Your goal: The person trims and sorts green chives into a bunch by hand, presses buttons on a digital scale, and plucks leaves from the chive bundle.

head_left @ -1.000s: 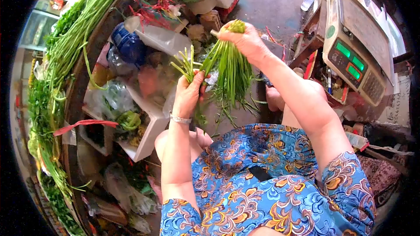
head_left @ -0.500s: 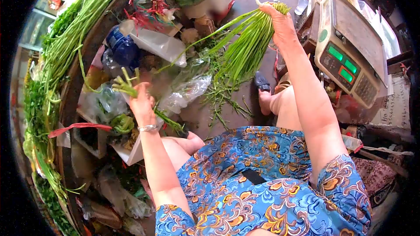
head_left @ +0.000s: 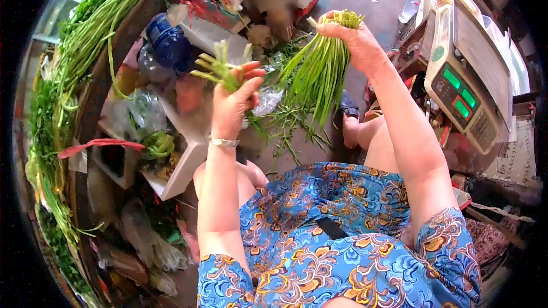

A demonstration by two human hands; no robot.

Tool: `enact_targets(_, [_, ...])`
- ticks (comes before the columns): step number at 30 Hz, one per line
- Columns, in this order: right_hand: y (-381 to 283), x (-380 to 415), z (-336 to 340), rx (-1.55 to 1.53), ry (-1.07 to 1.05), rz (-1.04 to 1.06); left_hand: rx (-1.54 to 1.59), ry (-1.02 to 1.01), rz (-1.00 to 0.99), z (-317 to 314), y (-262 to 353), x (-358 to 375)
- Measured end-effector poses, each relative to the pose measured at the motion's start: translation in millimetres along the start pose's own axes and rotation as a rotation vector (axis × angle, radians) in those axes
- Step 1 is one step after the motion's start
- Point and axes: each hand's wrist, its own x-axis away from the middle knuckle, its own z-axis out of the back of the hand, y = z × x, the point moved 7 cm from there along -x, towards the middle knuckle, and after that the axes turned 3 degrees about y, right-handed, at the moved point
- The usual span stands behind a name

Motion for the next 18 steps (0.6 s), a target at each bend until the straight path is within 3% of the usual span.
enact_targets(6, [9, 1, -23, 0.062, 0.010, -0.036, -0.068, -0.158, 0.052, -28, -15, -2])
enact_targets(18, [21, 5, -26, 0.050, 0.111, 0.027, -0.022, 0.105, 0.048, -19, -29, -10])
